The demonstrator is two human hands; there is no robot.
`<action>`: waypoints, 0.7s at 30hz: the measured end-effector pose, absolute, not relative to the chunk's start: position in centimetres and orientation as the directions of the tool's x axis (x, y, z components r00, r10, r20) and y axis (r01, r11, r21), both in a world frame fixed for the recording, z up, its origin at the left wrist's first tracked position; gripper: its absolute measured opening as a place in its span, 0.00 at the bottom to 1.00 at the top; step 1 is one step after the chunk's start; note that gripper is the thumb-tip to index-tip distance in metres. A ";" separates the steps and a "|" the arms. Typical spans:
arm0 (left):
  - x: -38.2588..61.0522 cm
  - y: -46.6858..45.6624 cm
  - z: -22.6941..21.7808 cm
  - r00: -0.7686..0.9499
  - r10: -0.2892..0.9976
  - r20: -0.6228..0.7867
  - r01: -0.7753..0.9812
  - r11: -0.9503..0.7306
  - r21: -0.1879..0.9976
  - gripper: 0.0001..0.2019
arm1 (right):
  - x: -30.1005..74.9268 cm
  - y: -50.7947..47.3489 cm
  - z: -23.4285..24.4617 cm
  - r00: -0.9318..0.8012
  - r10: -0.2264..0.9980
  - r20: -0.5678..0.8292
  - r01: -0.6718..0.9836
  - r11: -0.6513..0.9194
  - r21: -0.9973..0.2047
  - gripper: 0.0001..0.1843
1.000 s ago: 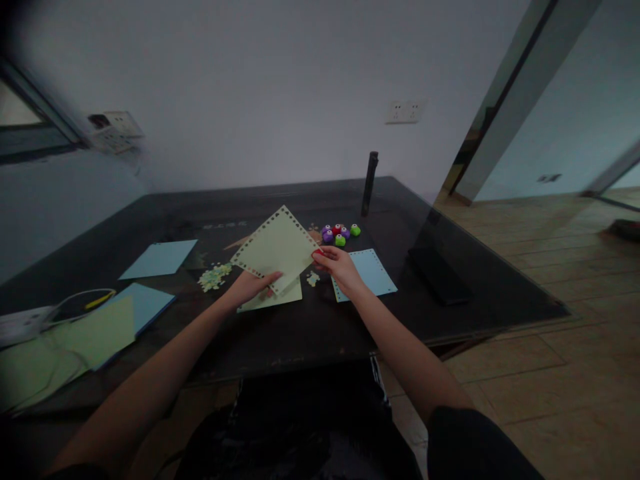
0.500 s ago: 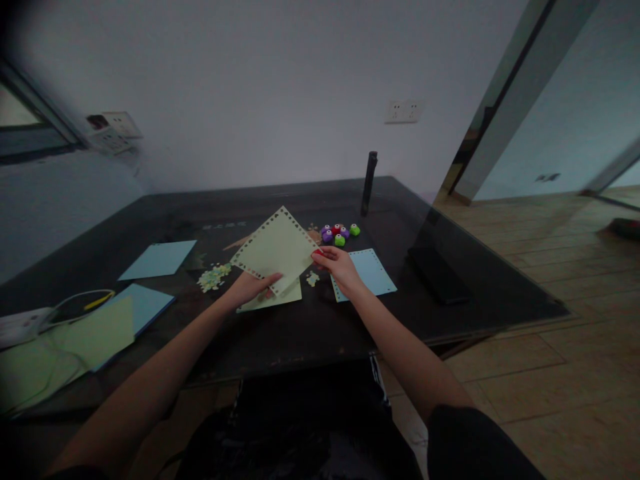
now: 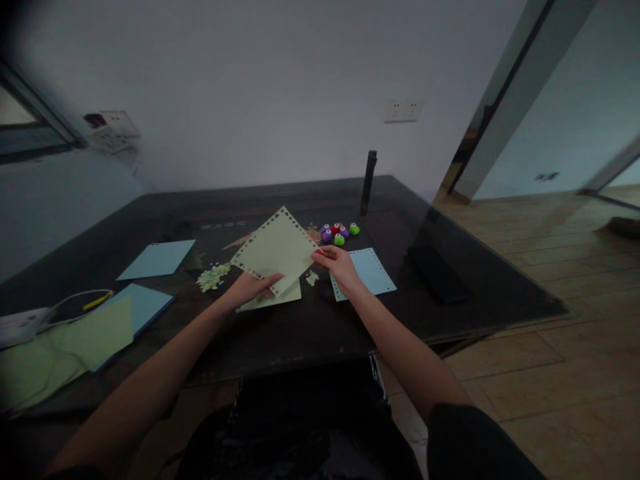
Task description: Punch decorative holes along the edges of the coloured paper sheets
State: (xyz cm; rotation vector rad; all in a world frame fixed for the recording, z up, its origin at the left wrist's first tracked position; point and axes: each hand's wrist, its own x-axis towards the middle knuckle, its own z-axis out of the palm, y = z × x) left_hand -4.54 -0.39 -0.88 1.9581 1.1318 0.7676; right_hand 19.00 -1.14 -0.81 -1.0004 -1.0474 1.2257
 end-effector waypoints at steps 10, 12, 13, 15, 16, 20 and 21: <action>-4.4 -0.6 -0.8 0.455 0.884 0.107 0.446 -0.330 0.832 0.14 | 19.1 -1.2 -0.8 0.054 0.993 0.105 -0.222 0.114 -0.968 0.15; -4.4 -0.7 -0.8 0.451 0.887 0.095 0.450 -0.318 0.834 0.14 | 19.0 -1.3 -0.8 0.057 0.992 0.111 -0.223 0.121 -0.967 0.16; -4.3 -0.7 -0.8 0.446 0.890 0.095 0.455 -0.317 0.832 0.13 | 19.0 -1.3 -0.7 0.058 0.991 0.118 -0.221 0.128 -0.967 0.16; -4.3 -0.8 -0.6 0.438 0.894 0.095 0.465 -0.316 0.827 0.13 | 19.0 -1.4 -0.7 0.059 0.990 0.132 -0.211 0.141 -0.967 0.16; -4.3 -0.9 -0.5 0.437 0.895 0.088 0.473 -0.312 0.824 0.13 | 19.0 -1.5 -0.6 0.059 0.989 0.136 -0.205 0.145 -0.968 0.16; -4.2 -1.3 0.0 0.443 0.896 0.036 0.504 -0.282 0.816 0.15 | 18.9 -1.5 -0.6 0.073 0.988 0.133 -0.186 0.145 -0.972 0.17; -4.2 -1.4 0.1 0.440 0.898 0.027 0.512 -0.276 0.813 0.15 | 18.9 -1.4 -0.6 0.077 0.988 0.132 -0.185 0.144 -0.972 0.18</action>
